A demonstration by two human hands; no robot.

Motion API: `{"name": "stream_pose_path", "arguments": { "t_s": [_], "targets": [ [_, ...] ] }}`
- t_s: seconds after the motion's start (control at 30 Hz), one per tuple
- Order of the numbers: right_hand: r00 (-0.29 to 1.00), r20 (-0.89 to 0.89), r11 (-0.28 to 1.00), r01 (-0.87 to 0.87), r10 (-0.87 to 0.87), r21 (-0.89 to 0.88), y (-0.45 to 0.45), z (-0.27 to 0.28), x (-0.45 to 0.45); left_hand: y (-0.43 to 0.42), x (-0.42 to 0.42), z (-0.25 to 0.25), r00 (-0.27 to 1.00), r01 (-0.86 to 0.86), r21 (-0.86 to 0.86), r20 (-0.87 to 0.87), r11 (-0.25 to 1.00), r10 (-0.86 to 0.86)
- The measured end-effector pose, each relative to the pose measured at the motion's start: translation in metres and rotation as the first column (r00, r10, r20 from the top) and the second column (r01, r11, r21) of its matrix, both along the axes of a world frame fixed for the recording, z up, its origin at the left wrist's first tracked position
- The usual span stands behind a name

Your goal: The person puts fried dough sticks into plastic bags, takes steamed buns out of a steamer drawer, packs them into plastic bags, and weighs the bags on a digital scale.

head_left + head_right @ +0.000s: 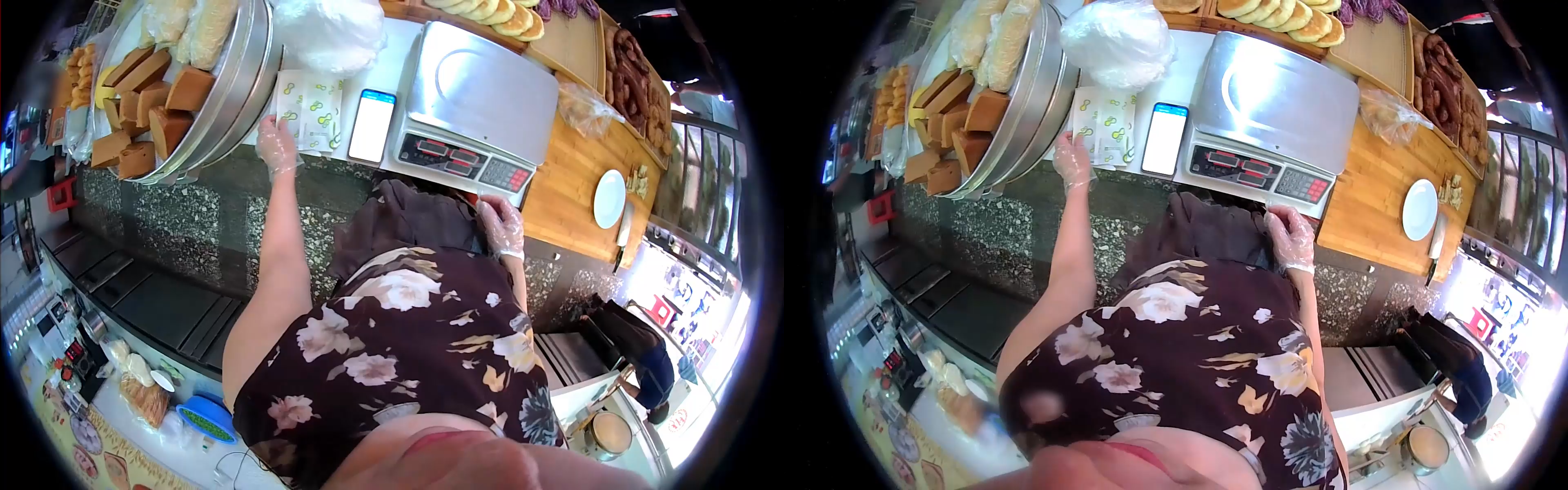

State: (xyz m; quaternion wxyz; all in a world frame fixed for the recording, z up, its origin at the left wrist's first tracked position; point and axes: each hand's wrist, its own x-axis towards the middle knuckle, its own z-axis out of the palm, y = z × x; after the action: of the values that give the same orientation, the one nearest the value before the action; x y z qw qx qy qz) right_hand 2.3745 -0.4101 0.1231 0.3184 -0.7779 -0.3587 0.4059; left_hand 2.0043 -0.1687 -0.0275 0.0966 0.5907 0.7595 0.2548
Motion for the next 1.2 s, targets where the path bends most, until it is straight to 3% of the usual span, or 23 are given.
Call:
{"name": "stream_pose_path", "arguments": {
  "t_s": [0.1,0.17,0.2,0.37,0.43,0.47,0.6,0.67,0.77,0.87,1.0,1.07,1.2],
  "targets": [
    [0.998,-0.050,0.999,0.045,-0.045,-0.003,-0.005,-0.006,0.003,-0.001,0.012,0.008,1.000,-0.031,0.009,-0.001,0.999,0.032],
    [0.997,-0.058,0.998,0.055,-0.055,0.005,-0.009,-0.011,0.005,-0.008,0.026,0.018,0.925,0.203,0.170,-0.358,0.964,-0.131],
    [0.998,-0.040,0.998,0.054,-0.054,0.013,-0.010,-0.013,0.005,-0.007,0.032,0.016,0.926,0.277,0.102,-0.292,0.955,-0.238],
    [0.997,-0.049,0.998,0.056,-0.054,0.041,-0.009,-0.007,0.000,-0.004,0.071,0.006,0.911,0.354,0.076,-0.252,0.932,-0.325],
    [0.998,-0.034,0.998,0.055,-0.054,0.042,-0.012,-0.008,0.000,0.003,0.077,0.001,0.901,0.432,0.096,-0.097,0.897,-0.424],
    [0.998,-0.032,0.997,0.059,-0.057,0.044,-0.011,-0.005,-0.001,0.004,0.079,-0.002,0.915,0.400,0.109,0.010,0.910,-0.403],
    [0.997,0.015,0.995,0.070,-0.071,0.071,-0.012,0.002,0.000,0.011,0.072,-0.027,0.919,0.383,0.115,0.054,0.916,-0.391],
    [0.992,-0.026,0.991,0.124,-0.123,0.052,-0.018,-0.008,0.003,0.010,0.072,-0.030,0.901,0.433,0.124,-0.082,0.893,-0.426],
    [0.992,-0.015,0.990,0.125,-0.124,0.060,-0.016,-0.004,0.002,0.015,0.073,-0.029,0.908,0.417,0.138,-0.108,0.898,-0.405],
    [0.995,0.041,0.993,0.084,-0.088,0.087,-0.013,0.000,0.000,0.031,0.074,-0.032,0.949,0.316,0.026,-0.025,0.948,-0.315],
    [0.995,0.049,0.992,0.076,-0.081,0.098,-0.012,-0.002,0.000,0.029,0.092,-0.008,0.964,0.267,0.028,-0.008,0.963,-0.266],
    [0.995,0.042,0.993,0.081,-0.085,0.091,-0.009,-0.004,0.000,0.028,0.096,-0.010,0.894,0.374,-0.018,-0.257,0.927,-0.366],
    [0.994,0.098,0.994,0.027,-0.037,0.103,-0.003,-0.002,0.000,0.024,0.097,-0.022,0.862,0.383,-0.052,-0.339,0.922,-0.377]
  ]
}}
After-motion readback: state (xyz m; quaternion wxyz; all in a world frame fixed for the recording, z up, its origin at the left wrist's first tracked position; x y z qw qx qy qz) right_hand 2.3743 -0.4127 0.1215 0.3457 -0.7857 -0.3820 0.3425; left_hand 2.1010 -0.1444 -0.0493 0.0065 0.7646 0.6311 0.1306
